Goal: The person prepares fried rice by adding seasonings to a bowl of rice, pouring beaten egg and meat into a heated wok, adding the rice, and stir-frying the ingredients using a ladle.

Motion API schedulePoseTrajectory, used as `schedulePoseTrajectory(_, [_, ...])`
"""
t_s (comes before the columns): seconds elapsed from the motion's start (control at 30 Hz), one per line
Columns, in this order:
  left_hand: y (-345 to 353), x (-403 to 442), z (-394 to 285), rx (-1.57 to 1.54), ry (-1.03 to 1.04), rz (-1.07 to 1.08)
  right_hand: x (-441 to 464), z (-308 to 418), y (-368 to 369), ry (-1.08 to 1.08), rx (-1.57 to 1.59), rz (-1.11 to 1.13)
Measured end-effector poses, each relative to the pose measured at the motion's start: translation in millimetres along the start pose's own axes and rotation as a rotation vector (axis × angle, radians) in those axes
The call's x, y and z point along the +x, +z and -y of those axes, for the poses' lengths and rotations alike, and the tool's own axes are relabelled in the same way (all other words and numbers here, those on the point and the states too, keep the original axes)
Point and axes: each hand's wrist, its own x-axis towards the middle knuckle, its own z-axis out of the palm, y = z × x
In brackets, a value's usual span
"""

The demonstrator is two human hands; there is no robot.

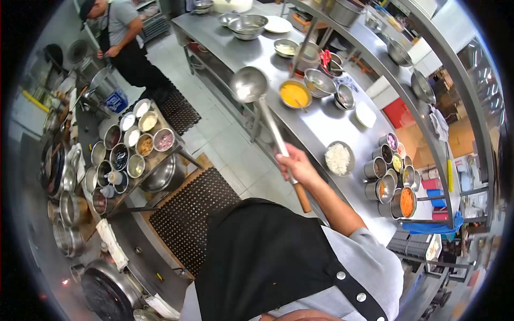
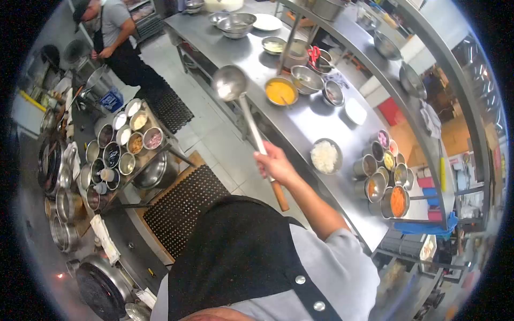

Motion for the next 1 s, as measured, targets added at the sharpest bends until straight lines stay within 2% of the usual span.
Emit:
schedulePoseTrajectory(0.03, [-4,7,-7,0.061,0.037,0.017,-3,-1,-27,-0.01,-0.153,-0.152])
schedulePoseTrajectory(0.1, [-19,28,-23,0.184,0.11,0.026,-16,31,-52,0.018,-0.259,-0.294])
schedulePoseTrajectory(0.23, [-78,89,-54,0.557,0.332,-0.054,-6,13,-101,0.066,-0.304,-0.411])
schedulePoseTrajectory(0.3, [-138,128,-88,-0.028,0.098,-0.129,5,-7,-121,0.051,-0.532,-0.4])
schedulePoseTrajectory(0.33, [-168,127,-117,-0.345,-0.037,-0.153,10,-11,-125,0.062,-0.528,-0.406])
schedulePoseTrajectory(0.37, [-197,121,-155,-0.661,-0.177,-0.176,13,-15,-127,-0.021,-0.616,-0.441])
schedulePoseTrajectory(0.4, [-212,137,-176,-0.649,-0.144,-0.165,18,-17,-129,-0.106,-0.704,-0.476])
schedulePoseTrajectory(0.5, [-251,181,-238,-0.57,-0.065,-0.114,32,-16,-143,-0.061,-0.673,-0.503])
schedulePoseTrajectory(0.57, [-273,195,-290,-0.595,0.084,-0.095,38,-1,-143,-0.018,-0.656,-0.503])
schedulePoseTrajectory(0.63, [-296,210,-351,-0.506,0.264,-0.224,49,2,-146,0.027,-0.639,-0.505])
schedulePoseTrajectory(0.67, [-302,223,-380,-0.479,0.355,-0.294,55,-7,-151,-0.04,-0.674,-0.513])
schedulePoseTrajectory(0.7, [-324,216,-420,-0.57,0.37,-0.199,58,-12,-155,-0.105,-0.71,-0.522])
schedulePoseTrajectory(0.73, [-333,222,-449,-0.64,0.503,-0.203,60,-1,-150,-0.087,-0.71,-0.53])
schedulePoseTrajectory(0.8, [-369,209,-520,-0.832,0.578,-0.08,66,29,-134,0.339,-0.4,-0.525])
schedulePoseTrajectory(0.87, [-408,184,-583,-0.972,0.569,0.14,70,28,-133,0.324,-0.345,-0.526])
schedulePoseTrajectory(0.93, [-410,198,-628,-1.213,0.675,0.308,75,29,-135,0.293,-0.295,-0.531])
schedulePoseTrajectory(0.97, [-413,202,-647,-1.207,0.676,0.317,76,31,-135,0.301,-0.281,-0.515])
schedulePoseTrajectory(1.0, [-417,203,-663,-1.264,0.71,0.421,75,35,-136,0.312,-0.269,-0.494])
